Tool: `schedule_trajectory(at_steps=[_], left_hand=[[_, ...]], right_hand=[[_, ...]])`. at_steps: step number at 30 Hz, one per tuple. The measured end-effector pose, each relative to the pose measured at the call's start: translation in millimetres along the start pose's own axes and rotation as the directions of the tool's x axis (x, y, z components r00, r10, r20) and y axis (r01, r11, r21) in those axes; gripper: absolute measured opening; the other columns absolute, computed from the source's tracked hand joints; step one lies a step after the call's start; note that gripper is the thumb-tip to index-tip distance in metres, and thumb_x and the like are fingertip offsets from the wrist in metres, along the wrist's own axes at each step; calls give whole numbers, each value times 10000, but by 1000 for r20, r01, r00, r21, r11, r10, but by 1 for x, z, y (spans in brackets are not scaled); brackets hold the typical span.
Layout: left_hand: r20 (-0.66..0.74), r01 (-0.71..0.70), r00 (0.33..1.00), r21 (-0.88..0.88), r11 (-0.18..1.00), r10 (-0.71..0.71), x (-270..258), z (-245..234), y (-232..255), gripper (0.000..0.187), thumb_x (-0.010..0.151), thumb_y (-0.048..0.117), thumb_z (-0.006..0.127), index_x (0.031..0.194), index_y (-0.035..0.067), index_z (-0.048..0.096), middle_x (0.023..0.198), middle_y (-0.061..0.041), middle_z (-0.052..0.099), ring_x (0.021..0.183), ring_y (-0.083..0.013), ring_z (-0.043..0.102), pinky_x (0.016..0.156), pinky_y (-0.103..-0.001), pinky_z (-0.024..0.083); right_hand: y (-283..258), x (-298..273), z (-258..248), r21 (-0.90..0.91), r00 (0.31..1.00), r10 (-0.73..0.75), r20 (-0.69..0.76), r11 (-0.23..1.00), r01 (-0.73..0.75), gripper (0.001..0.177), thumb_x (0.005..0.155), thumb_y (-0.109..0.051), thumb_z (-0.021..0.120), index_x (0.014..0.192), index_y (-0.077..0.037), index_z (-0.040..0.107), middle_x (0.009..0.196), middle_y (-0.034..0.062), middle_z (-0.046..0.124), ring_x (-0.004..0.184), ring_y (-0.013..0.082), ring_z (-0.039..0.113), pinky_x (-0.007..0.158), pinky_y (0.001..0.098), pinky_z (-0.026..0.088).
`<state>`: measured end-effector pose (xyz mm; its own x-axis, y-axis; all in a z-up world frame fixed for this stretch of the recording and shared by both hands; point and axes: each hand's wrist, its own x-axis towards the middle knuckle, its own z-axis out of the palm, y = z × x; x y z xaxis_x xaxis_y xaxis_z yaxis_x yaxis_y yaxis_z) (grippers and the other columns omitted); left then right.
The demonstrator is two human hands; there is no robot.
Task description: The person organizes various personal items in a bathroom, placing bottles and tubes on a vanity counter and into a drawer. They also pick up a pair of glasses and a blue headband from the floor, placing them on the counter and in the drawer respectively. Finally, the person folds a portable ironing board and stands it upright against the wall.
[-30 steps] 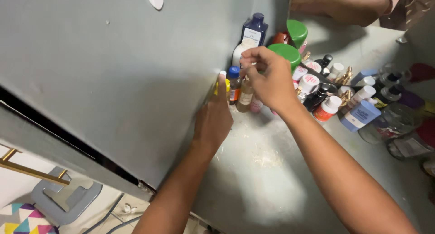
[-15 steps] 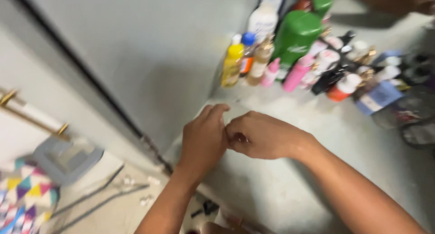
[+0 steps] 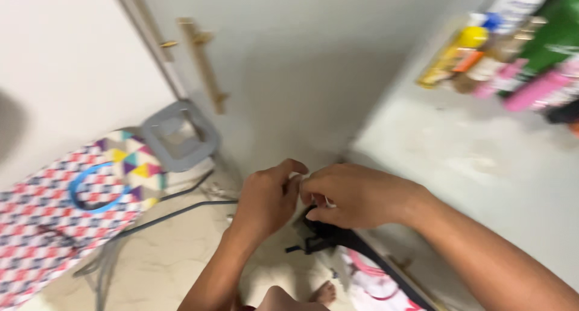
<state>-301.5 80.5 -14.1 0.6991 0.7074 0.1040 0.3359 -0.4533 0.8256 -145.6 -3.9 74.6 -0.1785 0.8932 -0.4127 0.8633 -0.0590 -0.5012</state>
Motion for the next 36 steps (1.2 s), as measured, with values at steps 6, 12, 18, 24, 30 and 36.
schedule_trajectory(at_steps=[6,12,18,24,30,36], left_hand=[[-187,122,980,290,949,-69,-18,-77,-232,348,744,7,620,1032,129,771,946,-194,733,874,-383,711,795,-485,546],[-352,521,843,352,777,-406,-91,-159,-453,258,833,87,634,1018,175,791,1152,-171,716,1017,-393,702,907,-480,548],[-425,606,795,564,561,-432,-144,-244,-520,226,793,164,724,1007,174,794,1108,-157,652,1042,-371,653,897,-467,543],[-281,384,921,773,505,-270,-161,-290,-534,253,821,53,689,969,216,814,1092,-92,633,1074,-284,620,977,-423,513],[-103,263,927,864,429,-361,-153,-304,-543,166,840,96,716,929,189,821,1094,-89,651,1072,-246,639,964,-409,531],[-13,201,881,915,349,-473,-146,-315,-531,98,851,132,744,894,176,820,1137,-82,655,1115,-234,657,982,-359,567]], right_hand=[[-66,112,34,-55,999,26,32,998,-24,359,870,-305,669,1167,-103,658,985,65,694,944,251,655,830,407,508],[-106,196,95,60,996,-43,75,997,38,394,874,-329,678,1197,-106,649,1015,71,699,942,255,659,817,405,518],[-133,237,139,169,984,-30,173,986,0,387,879,-334,691,1184,-98,650,970,74,721,892,225,695,775,368,540],[-153,259,156,285,983,14,183,956,-66,359,874,-313,687,1166,-106,663,963,59,744,894,202,710,780,351,545],[-153,261,156,294,985,82,149,948,-123,354,881,-339,690,1165,-130,666,1012,36,737,952,182,707,802,350,544],[-137,252,161,358,992,82,97,927,-111,347,888,-339,695,1140,-105,654,1007,58,743,945,192,711,809,354,548]])
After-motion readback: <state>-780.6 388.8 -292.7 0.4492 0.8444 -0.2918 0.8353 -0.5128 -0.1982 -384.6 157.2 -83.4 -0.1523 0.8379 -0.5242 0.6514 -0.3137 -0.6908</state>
